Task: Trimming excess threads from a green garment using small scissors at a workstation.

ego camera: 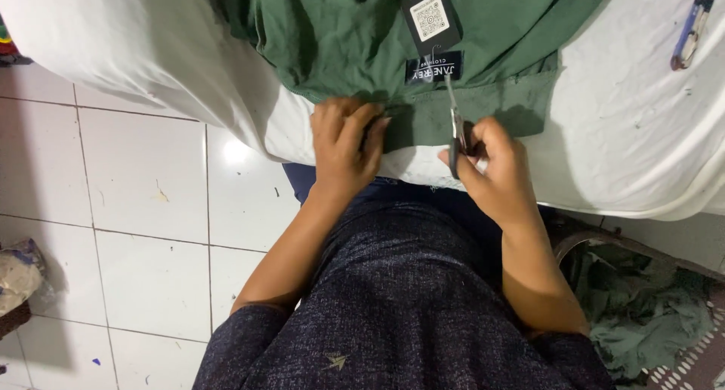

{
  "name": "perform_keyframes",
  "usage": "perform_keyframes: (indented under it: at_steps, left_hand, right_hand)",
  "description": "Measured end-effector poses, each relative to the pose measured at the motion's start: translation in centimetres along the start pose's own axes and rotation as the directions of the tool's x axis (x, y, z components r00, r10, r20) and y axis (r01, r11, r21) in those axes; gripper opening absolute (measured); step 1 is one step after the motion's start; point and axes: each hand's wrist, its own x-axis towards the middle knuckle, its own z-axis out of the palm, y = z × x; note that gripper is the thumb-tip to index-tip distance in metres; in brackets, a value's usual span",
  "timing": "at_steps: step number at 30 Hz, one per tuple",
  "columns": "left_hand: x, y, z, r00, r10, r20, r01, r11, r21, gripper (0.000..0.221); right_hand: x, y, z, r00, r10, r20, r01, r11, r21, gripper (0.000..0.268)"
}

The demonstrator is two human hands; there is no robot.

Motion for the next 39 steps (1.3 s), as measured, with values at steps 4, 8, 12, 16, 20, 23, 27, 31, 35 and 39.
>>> perform_keyframes:
  at_steps: [4, 8, 12, 16, 20, 23, 27, 31, 35, 39]
  left_hand:
    - [0.1, 0.0, 1.7, 0.998, 0.003, 0.056, -0.009, 0.994, 0.105, 0.015]
    - [-0.4, -0.6, 2.4, 0.999, -0.011, 0.038, 0.004, 0.985, 0.173, 0.006]
    - [-0.6, -1.3, 2.2, 0.998, -0.057, -0.017, 0.058, 0.996, 0.060, 0.009]
    - [-1.8, -1.7, 1.8, 0.987, -0.144, -0.070, 0.138, 0.987, -0.085, 0.011]
    - [-1.7, -1.1, 1.2, 0.984, -0.154, -0.090, 0.140, 0.980, -0.144, 0.009]
    - [-1.3, -0.8, 1.1, 0.992, -0.098, -0.077, 0.089, 0.990, -0.109, 0.007]
    - [-1.0, -0.5, 1.8, 0.997, 0.079, -0.024, -0.073, 0.979, 0.191, 0.018]
    - [-0.3, 0.0, 1.8, 0.992, 0.128, 0.005, -0.123, 0.936, 0.329, 0.011]
    - [-0.1, -0.4, 2.4, 0.975, 0.224, 0.005, -0.208, 0.895, 0.395, 0.001]
    - [-0.4, -0.9, 2.6, 0.975, 0.222, -0.009, -0.207, 0.921, 0.330, 0.003]
  right_hand:
    - [1.3, -0.5, 0.7, 0.973, -0.209, -0.100, 0.163, 0.925, -0.342, 0.035]
    - [1.5, 0.0, 1.2, 0.971, -0.188, -0.150, 0.141, 0.950, -0.278, 0.036]
    - [1.5, 1.2, 0.8, 0.978, -0.144, -0.149, 0.118, 0.978, -0.174, 0.037]
    - [1.4, 0.8, 1.2, 0.973, -0.163, -0.161, 0.134, 0.975, -0.179, 0.033]
    - [1.5, 0.9, 1.3, 0.957, -0.242, -0.160, 0.190, 0.939, -0.286, 0.033]
    - [1.5, 1.3, 1.4, 0.949, -0.269, -0.164, 0.210, 0.928, -0.307, 0.031]
    - [1.4, 1.4, 1.6, 0.949, -0.267, -0.170, 0.202, 0.924, -0.324, 0.030]
    - [1.5, 1.4, 1.6, 0.945, -0.275, -0.178, 0.210, 0.926, -0.314, 0.029]
    - [1.4, 1.5, 1.6, 0.949, -0.258, -0.181, 0.189, 0.925, -0.329, 0.031]
    - [1.5, 1.7, 1.8, 0.946, -0.265, -0.189, 0.193, 0.924, -0.330, 0.032]
